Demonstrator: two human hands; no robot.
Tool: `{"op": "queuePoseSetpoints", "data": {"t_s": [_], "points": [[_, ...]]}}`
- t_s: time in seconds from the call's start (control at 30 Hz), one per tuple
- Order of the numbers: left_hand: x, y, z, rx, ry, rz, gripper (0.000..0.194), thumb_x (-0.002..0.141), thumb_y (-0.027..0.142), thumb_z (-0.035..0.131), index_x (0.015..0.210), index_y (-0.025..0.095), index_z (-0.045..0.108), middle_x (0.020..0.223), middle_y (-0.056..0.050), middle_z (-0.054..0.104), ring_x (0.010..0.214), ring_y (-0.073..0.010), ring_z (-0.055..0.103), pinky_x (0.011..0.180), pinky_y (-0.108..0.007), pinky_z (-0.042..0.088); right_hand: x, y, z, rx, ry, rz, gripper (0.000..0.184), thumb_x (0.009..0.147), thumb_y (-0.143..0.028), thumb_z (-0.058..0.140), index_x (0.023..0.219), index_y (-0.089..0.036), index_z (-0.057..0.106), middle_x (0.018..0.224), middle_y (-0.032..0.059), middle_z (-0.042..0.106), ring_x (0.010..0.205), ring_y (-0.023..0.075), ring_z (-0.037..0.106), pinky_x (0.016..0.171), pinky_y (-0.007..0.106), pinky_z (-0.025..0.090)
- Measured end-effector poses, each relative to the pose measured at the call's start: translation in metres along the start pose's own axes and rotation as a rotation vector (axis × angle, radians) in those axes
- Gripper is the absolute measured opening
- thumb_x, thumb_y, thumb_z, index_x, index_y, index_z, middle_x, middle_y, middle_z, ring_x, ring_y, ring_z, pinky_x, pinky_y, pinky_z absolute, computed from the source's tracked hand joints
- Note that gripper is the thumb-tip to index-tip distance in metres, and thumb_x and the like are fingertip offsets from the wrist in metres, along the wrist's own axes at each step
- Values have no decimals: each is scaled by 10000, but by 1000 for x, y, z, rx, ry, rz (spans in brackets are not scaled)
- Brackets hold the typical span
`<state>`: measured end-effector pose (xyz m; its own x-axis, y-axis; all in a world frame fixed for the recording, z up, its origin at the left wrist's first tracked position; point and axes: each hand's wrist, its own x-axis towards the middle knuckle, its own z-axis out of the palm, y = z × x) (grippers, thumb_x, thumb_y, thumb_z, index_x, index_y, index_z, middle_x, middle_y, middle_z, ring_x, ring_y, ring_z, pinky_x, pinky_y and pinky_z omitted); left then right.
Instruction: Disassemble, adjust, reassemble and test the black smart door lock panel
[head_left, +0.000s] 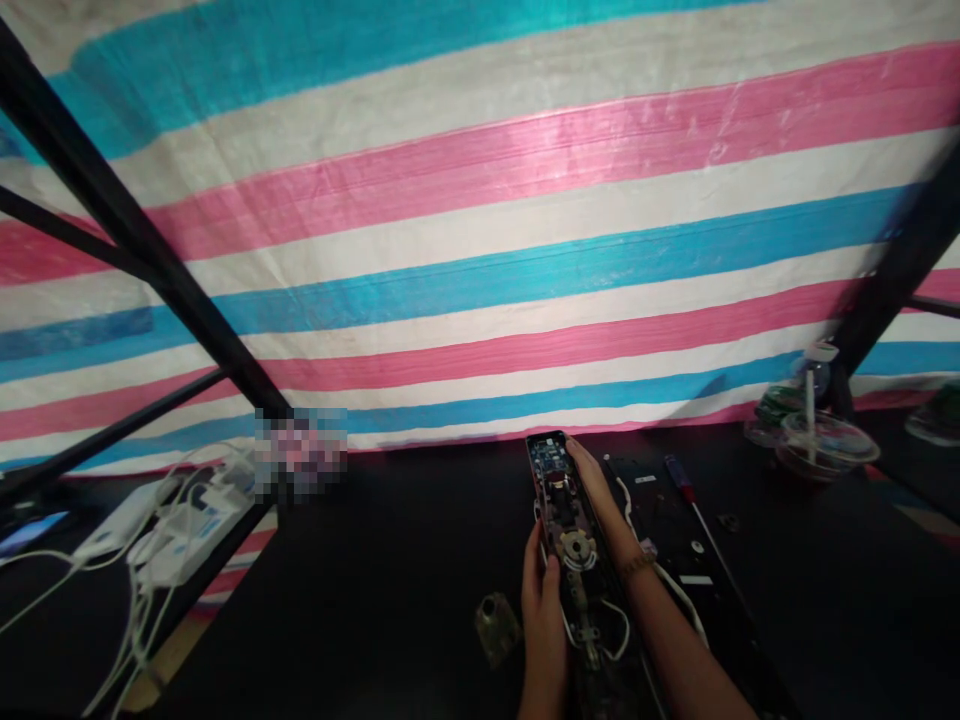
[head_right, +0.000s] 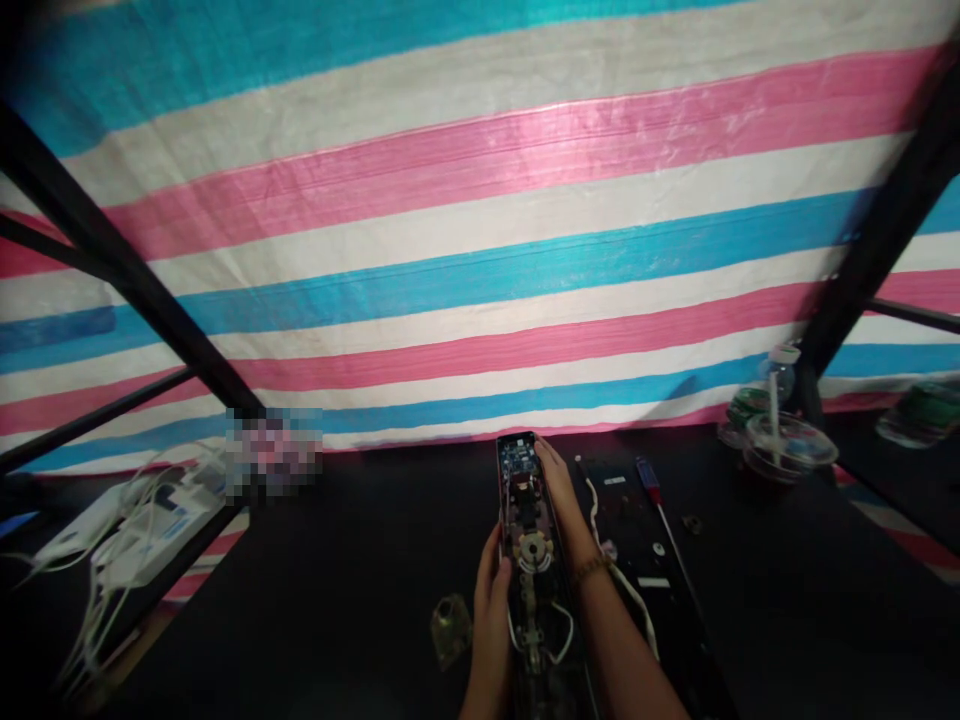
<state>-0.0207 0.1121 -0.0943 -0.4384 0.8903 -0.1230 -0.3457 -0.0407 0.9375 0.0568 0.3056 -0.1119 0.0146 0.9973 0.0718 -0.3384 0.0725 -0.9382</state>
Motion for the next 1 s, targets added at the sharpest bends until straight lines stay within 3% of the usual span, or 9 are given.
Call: {"op": "queuePoseSetpoints", "data": {"t_s": [0.23,0.5,0.7,0.87,1.0], "points": [[-2,-2,1,3,-18,52,634,827,580,628,1349,221,593,1487,-96,529,1414,-274,432,1169,-361,343,-8,-8,1,30,-8,-1,535,754,-528,689,1165,-189,733,1298,88,677,1290,298,558,1129,453,386],[-3,-5,4,-55,-28,74,703,864,518,618,1488,253,433,1573,-71,410,1458,-235,357,1184,-332,312,-12,-20,5,20,-10,9,555,717,-502,700,1164,-175,731,1238,96,712,1280,310,563,1090,440,426],[-4,-2,3,-19,-58,49,721,796,510,693,1434,222,518,1546,-93,444,1455,-285,355,1186,-376,319,-19,-26,6,91,-34,-9,545,737,-448,695,1203,-165,711,1252,98,704,1286,303,557,1095,431,420],[-6,2,2,-22,-64,57,681,811,485,687,1426,237,532,1552,-77,439,1457,-276,355,1187,-367,314,-20,-27,8,116,-35,-17,534,725,-473,699,1168,-176,728,1291,85,683,1294,297,554,1109,430,408],[-7,2,2,-22,-80,79,620,856,480,645,1425,258,534,1559,-52,432,1467,-259,337,1201,-360,282,-21,-29,11,110,-41,46,620,748,-535,654,1266,-194,671,1261,64,703,1193,295,634,1026,428,492]]}}
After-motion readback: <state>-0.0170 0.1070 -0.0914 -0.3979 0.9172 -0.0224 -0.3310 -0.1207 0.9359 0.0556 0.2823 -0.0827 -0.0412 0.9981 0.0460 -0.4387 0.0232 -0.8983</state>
